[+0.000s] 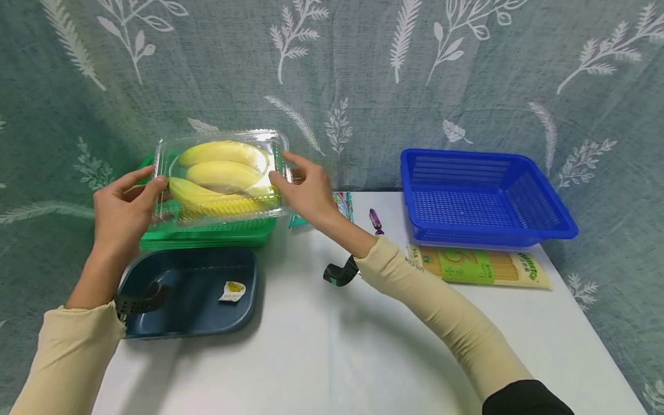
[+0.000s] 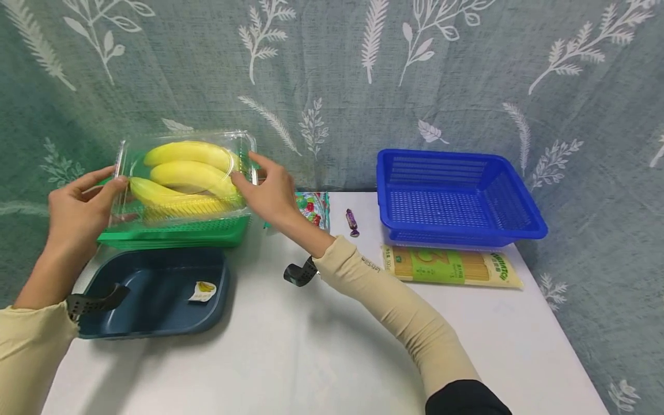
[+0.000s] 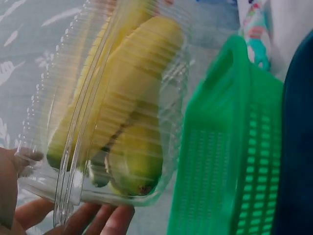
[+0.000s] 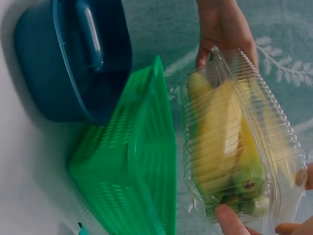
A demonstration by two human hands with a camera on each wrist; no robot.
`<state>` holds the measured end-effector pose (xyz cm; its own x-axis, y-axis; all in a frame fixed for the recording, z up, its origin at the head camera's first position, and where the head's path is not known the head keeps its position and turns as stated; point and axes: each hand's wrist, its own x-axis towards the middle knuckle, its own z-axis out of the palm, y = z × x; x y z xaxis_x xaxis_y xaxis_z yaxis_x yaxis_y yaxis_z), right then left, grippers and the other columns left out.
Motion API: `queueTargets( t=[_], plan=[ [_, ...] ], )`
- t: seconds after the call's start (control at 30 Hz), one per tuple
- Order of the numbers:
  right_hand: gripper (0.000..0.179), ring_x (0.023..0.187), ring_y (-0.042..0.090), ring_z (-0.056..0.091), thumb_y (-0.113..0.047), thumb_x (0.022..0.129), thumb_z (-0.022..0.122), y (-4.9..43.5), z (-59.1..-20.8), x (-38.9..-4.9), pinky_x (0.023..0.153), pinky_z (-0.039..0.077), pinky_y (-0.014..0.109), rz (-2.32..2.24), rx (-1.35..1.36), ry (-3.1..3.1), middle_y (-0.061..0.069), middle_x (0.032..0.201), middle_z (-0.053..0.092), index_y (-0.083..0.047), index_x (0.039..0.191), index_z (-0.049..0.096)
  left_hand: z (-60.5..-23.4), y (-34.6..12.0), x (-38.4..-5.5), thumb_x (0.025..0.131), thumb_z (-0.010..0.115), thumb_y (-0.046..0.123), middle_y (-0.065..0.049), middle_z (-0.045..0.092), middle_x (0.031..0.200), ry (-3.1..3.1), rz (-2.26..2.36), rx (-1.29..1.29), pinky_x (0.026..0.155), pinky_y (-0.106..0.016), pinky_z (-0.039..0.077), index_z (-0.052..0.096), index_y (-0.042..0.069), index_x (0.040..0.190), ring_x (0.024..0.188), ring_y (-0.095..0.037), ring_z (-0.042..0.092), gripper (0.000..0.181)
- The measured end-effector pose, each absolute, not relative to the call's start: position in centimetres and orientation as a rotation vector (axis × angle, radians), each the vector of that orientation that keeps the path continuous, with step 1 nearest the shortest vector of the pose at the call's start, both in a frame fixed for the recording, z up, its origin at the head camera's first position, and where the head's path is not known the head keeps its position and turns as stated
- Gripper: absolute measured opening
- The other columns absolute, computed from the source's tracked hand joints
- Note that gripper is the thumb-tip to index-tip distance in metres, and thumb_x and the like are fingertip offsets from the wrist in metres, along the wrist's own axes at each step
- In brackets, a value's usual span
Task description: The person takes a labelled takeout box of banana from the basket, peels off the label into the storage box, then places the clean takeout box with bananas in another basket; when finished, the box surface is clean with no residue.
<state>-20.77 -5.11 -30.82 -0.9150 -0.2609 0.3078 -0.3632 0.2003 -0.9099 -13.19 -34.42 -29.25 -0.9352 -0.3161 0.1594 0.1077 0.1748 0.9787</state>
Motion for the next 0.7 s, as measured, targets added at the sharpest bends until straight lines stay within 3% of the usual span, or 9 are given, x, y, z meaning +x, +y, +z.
queueTargets(
  t=[0.17, 0.33, 0.4, 0.47, 0.57, 0.63, 0.7],
  plan=[
    [0.053, 0.115, 0.016, 0.055, -0.033, 0.097, 0.064, -5.9, -30.6, -21.2, 0.083, 0.052, 0.033, 1.839, 0.601, -2.415, 0.003, 0.14, 0.055, -0.019, 0.147, 0.053, -28.8, -35.5, -14.0, 0.094, 0.067, 0.04, 0.017, 0.063, 0.101, -2.281, -1.679, 0.247, 0.059, -0.021, 0.056, 0.05, 0.016, 0.149, 0.085, 0.004, 0.066, 0.062],
    [0.055, 0.115, 0.015, 0.053, -0.034, 0.097, 0.064, -7.0, -30.5, -21.9, 0.064, 0.051, 0.03, 1.845, 0.522, -2.48, 0.004, 0.135, 0.056, -0.02, 0.149, 0.05, -28.9, -36.2, -15.6, 0.094, 0.065, 0.044, 0.015, 0.06, 0.105, -2.355, -1.64, 0.3, 0.061, -0.021, 0.057, 0.048, 0.017, 0.15, 0.086, 0.005, 0.065, 0.065],
    [0.056, 0.11, 0.014, 0.055, -0.033, 0.097, 0.065, -7.5, -30.4, -22.1, 0.057, 0.049, 0.028, 1.86, 0.47, -2.511, 0.005, 0.136, 0.055, -0.021, 0.15, 0.049, -28.9, -36.3, -16.3, 0.095, 0.062, 0.046, 0.013, 0.058, 0.109, -2.39, -1.612, 0.311, 0.063, -0.021, 0.057, 0.046, 0.017, 0.152, 0.087, 0.005, 0.064, 0.066],
    [0.057, 0.089, 0.012, 0.061, -0.031, 0.097, 0.066, -8.1, -30.4, -22.4, 0.051, 0.043, 0.026, 1.872, 0.421, -2.534, 0.005, 0.137, 0.055, -0.022, 0.151, 0.048, -29.0, -36.5, -17.0, 0.097, 0.058, 0.047, 0.009, 0.055, 0.114, -2.43, -1.576, 0.308, 0.065, -0.021, 0.057, 0.042, 0.016, 0.153, 0.088, 0.005, 0.063, 0.067],
    [0.059, 0.052, 0.01, 0.048, -0.029, 0.098, 0.066, -9.2, -30.6, -22.7, 0.044, 0.035, 0.024, 1.915, 0.37, -2.561, 0.004, 0.102, 0.064, -0.021, 0.152, 0.045, -29.3, -37.0, -17.8, 0.1, 0.051, 0.049, 0.004, 0.052, 0.12, -2.496, -1.514, 0.336, 0.068, -0.02, 0.056, 0.037, 0.016, 0.156, 0.089, 0.007, 0.06, 0.067],
    [0.059, 0.04, 0.011, 0.032, -0.028, 0.098, 0.065, -9.9, -30.8, -23.0, 0.042, 0.032, 0.024, 1.917, 0.347, -2.593, 0.001, 0.074, 0.057, -0.02, 0.153, 0.044, -29.5, -37.3, -18.3, 0.101, 0.047, 0.049, 0.001, 0.05, 0.124, -2.542, -1.492, 0.356, 0.07, -0.019, 0.056, 0.033, 0.014, 0.157, 0.09, 0.006, 0.059, 0.067],
    [0.06, 0.038, 0.01, 0.027, -0.027, 0.1, 0.063, -10.5, -31.0, -23.3, 0.04, 0.03, 0.025, 1.908, 0.332, -2.641, 0.001, 0.056, 0.043, -0.018, 0.155, 0.04, -29.8, -37.5, -18.6, 0.103, 0.041, 0.048, -0.004, 0.048, 0.128, -2.595, -1.474, 0.376, 0.072, -0.021, 0.056, 0.029, 0.012, 0.158, 0.091, 0.004, 0.058, 0.067]
  ],
)
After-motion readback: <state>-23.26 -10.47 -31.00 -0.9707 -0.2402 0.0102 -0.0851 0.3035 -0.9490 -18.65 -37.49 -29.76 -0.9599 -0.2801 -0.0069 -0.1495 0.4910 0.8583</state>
